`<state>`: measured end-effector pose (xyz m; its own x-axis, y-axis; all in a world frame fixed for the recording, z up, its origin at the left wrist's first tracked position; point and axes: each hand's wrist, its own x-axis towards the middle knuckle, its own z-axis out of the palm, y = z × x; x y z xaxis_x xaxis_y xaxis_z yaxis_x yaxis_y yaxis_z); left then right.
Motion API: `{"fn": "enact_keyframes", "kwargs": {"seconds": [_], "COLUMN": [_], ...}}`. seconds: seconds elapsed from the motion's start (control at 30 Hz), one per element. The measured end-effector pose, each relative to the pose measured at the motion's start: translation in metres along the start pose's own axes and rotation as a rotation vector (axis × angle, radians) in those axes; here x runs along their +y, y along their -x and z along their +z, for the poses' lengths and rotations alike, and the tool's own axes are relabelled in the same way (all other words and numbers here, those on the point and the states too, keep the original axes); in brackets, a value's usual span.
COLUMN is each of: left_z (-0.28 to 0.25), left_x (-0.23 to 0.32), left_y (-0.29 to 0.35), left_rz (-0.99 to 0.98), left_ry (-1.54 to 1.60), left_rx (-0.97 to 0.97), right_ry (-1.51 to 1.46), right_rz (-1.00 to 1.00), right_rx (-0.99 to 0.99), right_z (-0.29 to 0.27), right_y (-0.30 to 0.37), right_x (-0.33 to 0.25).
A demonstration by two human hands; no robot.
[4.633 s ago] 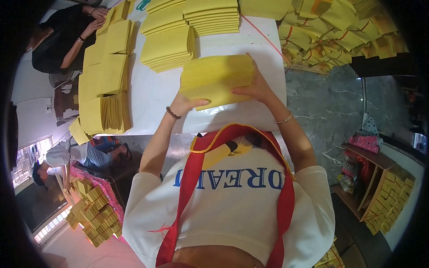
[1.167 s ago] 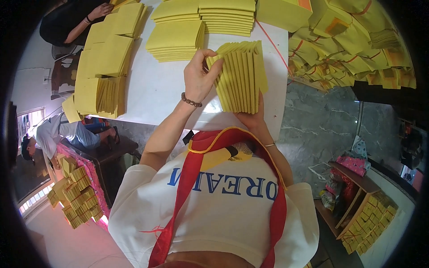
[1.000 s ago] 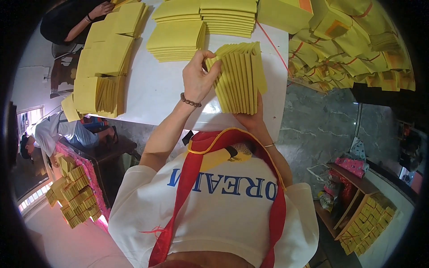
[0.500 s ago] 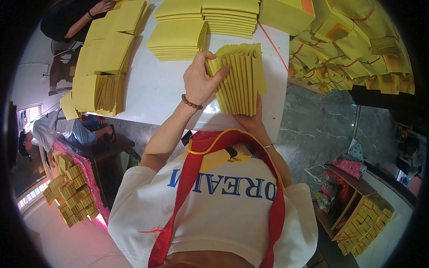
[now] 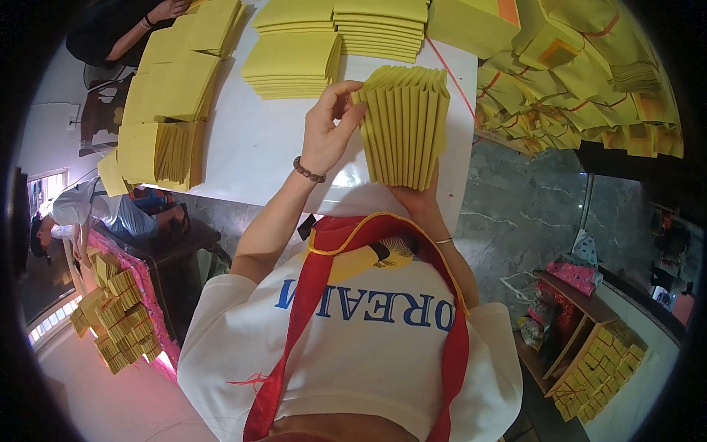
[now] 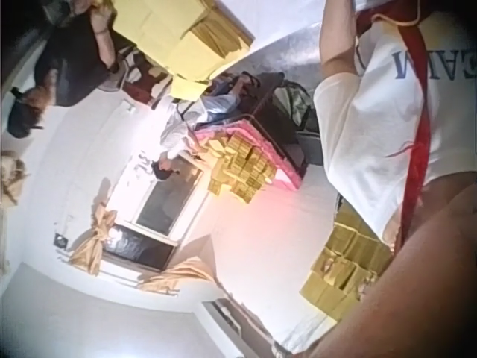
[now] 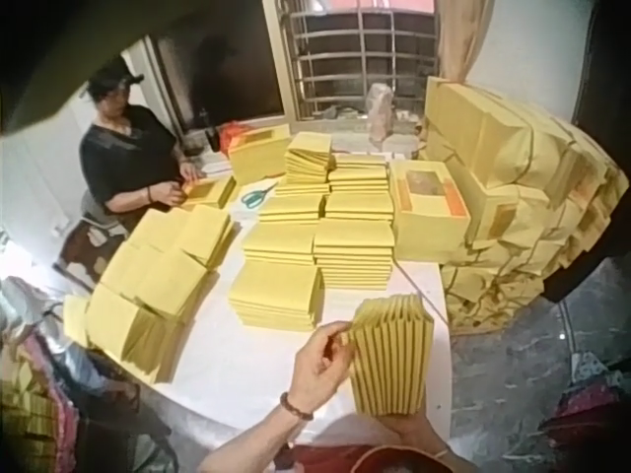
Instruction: Folding and stacking yellow paper sheets on a workbench.
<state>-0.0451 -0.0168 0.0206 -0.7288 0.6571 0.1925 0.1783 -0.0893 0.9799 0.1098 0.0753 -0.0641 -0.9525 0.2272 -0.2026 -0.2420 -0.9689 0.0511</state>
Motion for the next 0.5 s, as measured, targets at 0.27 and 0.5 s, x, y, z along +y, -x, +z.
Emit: {"fn": "enact_keyframes", "kwargs": {"seconds": [0.27,0.5], "left_z": [0.002,-0.004], "left_x": [0.012,-0.001], "left_y": [-0.005,-0.006], "left_rz": [0.008,-0.006], "left_ry": [-0.299,-0.192], "left_rx": [0.07,0.068], "right_ry": [0.063,0.069], "right_rz": [0.001,-0.027], "right_rx": [0.005,0.051], "right_z": [-0.001,-0.011], "right_y": [-0.003,-0.004], "right_x": [-0.003,-0.004]}}
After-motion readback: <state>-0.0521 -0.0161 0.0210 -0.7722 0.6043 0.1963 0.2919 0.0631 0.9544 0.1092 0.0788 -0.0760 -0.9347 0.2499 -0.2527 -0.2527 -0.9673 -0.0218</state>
